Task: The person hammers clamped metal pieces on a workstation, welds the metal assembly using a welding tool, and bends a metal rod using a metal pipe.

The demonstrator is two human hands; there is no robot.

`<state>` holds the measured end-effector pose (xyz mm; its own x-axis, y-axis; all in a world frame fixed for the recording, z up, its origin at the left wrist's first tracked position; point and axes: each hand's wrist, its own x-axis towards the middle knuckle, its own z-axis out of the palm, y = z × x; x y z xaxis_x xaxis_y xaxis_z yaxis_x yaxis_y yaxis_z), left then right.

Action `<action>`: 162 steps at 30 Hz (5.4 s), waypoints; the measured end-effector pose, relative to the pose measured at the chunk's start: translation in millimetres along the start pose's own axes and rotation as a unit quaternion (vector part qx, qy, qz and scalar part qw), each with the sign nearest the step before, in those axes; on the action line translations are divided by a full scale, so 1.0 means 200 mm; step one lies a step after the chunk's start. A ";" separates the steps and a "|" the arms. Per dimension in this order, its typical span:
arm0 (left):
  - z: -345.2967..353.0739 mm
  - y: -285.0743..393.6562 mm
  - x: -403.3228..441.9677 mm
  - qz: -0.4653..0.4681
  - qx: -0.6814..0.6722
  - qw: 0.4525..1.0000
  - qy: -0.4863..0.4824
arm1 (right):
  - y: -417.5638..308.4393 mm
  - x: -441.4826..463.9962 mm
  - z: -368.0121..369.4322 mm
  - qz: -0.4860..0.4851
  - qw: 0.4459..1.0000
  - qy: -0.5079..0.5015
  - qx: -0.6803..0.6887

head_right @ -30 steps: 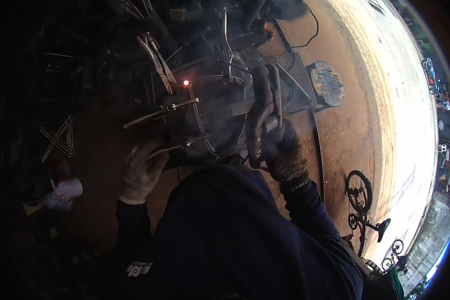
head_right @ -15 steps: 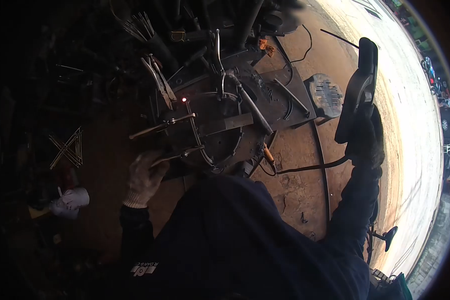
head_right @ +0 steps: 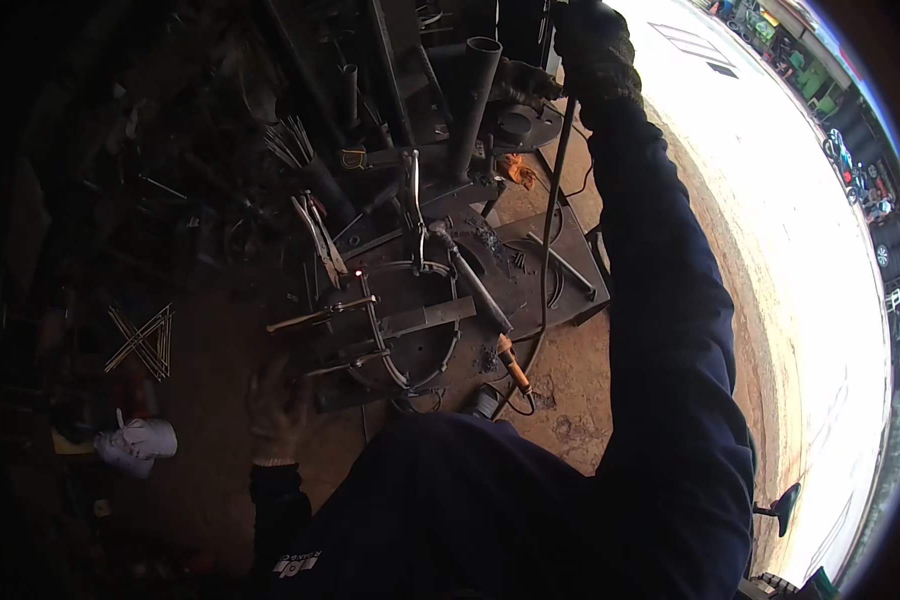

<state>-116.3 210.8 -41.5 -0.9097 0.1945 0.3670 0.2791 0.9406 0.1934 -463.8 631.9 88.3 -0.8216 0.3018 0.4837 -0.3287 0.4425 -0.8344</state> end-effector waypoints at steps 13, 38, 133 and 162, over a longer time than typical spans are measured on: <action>0.06 -0.01 -0.95 -0.484 -0.070 0.872 -0.022 | 0.28 -0.07 0.42 0.020 0.994 -0.103 -0.016; 0.81 -0.67 -2.28 -0.143 -0.130 0.755 -0.627 | 0.70 -3.79 -1.30 0.762 0.577 -0.223 -0.189; 0.72 -0.20 -0.15 -0.530 0.047 0.831 -0.160 | 0.97 -1.65 -0.29 0.029 0.917 -0.391 -0.069; 0.70 -0.21 -0.09 -0.546 0.075 0.797 -0.245 | 0.67 -1.26 -0.39 -0.016 0.895 -0.391 -0.215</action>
<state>-155.2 206.1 -183.3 -0.6056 -0.7130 -0.3533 -0.7690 0.6385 0.0296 -264.0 681.0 -124.6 -0.9454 -0.3244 0.0321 -0.2853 0.7757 -0.5629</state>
